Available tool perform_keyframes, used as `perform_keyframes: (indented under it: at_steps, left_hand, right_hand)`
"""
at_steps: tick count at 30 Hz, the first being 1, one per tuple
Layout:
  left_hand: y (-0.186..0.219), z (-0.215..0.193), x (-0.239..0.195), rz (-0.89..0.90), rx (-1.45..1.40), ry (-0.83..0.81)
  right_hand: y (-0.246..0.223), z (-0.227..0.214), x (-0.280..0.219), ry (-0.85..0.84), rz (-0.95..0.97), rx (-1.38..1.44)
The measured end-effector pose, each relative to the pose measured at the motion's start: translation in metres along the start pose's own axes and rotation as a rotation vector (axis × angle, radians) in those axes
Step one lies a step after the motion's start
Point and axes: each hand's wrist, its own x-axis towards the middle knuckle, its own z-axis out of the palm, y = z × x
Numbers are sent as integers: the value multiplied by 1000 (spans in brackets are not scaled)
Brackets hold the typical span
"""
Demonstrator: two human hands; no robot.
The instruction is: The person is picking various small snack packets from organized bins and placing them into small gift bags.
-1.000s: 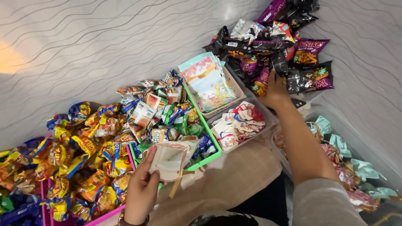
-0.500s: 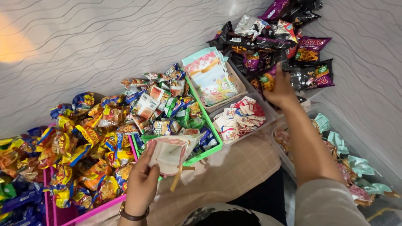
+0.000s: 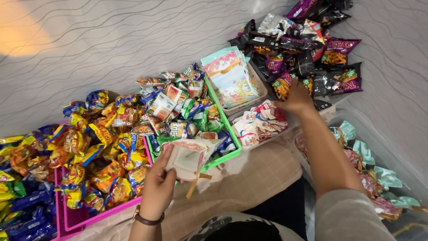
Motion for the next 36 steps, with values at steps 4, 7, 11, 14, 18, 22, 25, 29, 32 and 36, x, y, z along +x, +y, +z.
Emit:
perform_keyframes:
  at_steps: [4,7,11,14,18,22,25,29,32,36]
  left_hand:
    - [6,1,0,13,69,12]
    - [15,3,2,15,53,10]
    - [20,9,5,49,-26,-47]
    - [31,15,9,120,54,-46]
    - [44,27,15,220,181,-49]
    - [52,40,21,102,76,-90]
    - [65,49,14,207,221,-62]
    - [64,66,9,215,205,-50]
    - [58,75,6,310,170,-10]
    - [56,75,-1,291,63,41]
  right_hand:
    - [-7,-17,-12,40,23,99]
    - [-20,-38,-23,78,-35,143]
    - [-70,-77,-48,259,42,527]
    - [-55,-47,-38,298,130,965]
    - [-116,-75,-87,-143,-168,2106]
    - [-182,-97,-135,-856,-159,2666]
    - [-198,-61,-158,-293,-254,2238]
    - [-242,-61,-179,200,-147,1786]
    - [-255,-68,-194,281,-215,1465]
    - [-261,-57,-199,317,-255,1071]
